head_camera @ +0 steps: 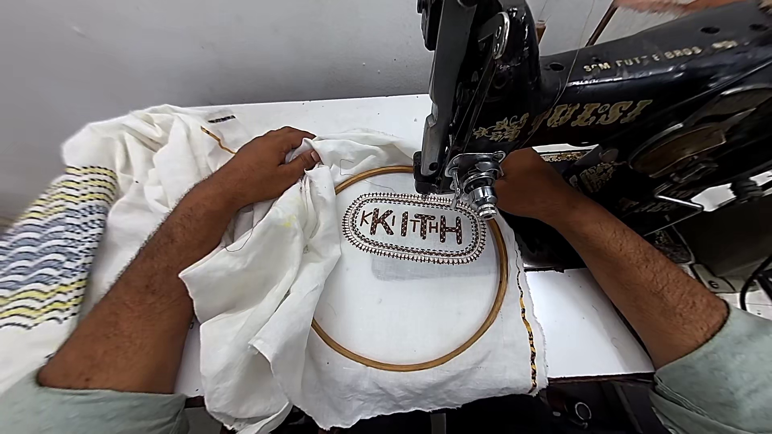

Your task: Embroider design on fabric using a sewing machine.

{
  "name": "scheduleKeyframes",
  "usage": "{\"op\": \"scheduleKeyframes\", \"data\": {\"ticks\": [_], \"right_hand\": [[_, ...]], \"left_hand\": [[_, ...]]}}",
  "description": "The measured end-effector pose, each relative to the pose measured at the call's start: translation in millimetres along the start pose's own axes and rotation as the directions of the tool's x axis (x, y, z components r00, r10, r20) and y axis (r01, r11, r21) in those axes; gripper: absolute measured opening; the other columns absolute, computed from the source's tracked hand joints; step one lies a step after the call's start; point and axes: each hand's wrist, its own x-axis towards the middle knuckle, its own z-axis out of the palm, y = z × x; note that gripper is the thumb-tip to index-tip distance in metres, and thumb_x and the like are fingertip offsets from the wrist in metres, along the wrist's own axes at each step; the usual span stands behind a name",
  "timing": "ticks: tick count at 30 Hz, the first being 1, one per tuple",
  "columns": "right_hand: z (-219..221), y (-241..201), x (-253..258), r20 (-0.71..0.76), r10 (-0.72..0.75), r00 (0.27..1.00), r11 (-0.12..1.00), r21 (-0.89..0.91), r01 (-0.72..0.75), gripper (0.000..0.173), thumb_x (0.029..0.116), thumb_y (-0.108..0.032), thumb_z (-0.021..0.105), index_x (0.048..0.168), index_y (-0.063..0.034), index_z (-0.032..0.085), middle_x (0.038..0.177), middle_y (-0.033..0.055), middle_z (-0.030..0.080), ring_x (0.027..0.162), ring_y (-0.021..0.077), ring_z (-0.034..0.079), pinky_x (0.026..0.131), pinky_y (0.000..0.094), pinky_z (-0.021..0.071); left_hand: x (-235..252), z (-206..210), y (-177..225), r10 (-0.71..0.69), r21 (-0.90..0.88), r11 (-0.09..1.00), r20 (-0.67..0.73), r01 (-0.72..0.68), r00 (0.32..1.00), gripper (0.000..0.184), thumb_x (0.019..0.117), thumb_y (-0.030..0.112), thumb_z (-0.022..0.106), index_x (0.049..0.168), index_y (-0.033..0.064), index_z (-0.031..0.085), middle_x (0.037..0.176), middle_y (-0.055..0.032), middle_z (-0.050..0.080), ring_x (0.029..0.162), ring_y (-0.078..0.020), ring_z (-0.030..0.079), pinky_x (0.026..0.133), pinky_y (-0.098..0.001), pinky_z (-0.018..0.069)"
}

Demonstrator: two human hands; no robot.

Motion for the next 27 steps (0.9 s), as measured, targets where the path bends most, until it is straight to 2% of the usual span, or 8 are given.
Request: {"op": "scheduleKeyframes", "data": {"ticks": [15,21,27], "right_hand": [[-2.2,-5.1,-1.7,0.013,0.012,1.000,1.000,-0.005,-0.012,0.020,0.1011,-0.027,0.066,0.091,-0.0111,0.072,0.071,-0.0060,0.060,0.064,-0.0013,0.052,0.062,0.0222,0.0439],[-3.9,-9.4,-3.2,0.008,0.030,1.000,1.000,-0.005,-0.030,0.020,0.1010,-0.024,0.066,0.086,-0.0110,0.070,0.068,-0.0073,0.056,0.062,-0.0020,0.049,0.060,0.0213,0.0411],[-2.7,-4.6,-1.4,0.019,0.028,0.999,1.000,-0.007,-0.028,0.021,0.1019,-0.028,0.065,0.089,-0.0123,0.072,0.069,-0.0068,0.058,0.063,-0.0010,0.051,0.061,0.0234,0.0433]], "left_hand": [[0.3,0.6,-1.2,0.011,-0.002,1.000,-0.004,-0.011,1.000,0.043,0.1094,0.035,0.045,0.129,0.0020,0.064,0.132,-0.0212,0.062,0.123,-0.0368,0.059,0.103,-0.0616,0.0432],[0.5,0.8,-1.0,0.012,0.001,1.000,-0.004,-0.012,1.000,0.042,0.1096,0.033,0.045,0.129,0.0007,0.064,0.132,-0.0221,0.062,0.125,-0.0381,0.059,0.104,-0.0622,0.0423],[0.6,1.1,-1.4,0.006,0.000,1.000,-0.005,-0.006,1.000,0.043,0.1094,0.033,0.046,0.131,0.0007,0.064,0.133,-0.0225,0.062,0.125,-0.0385,0.059,0.105,-0.0624,0.0425]]}}
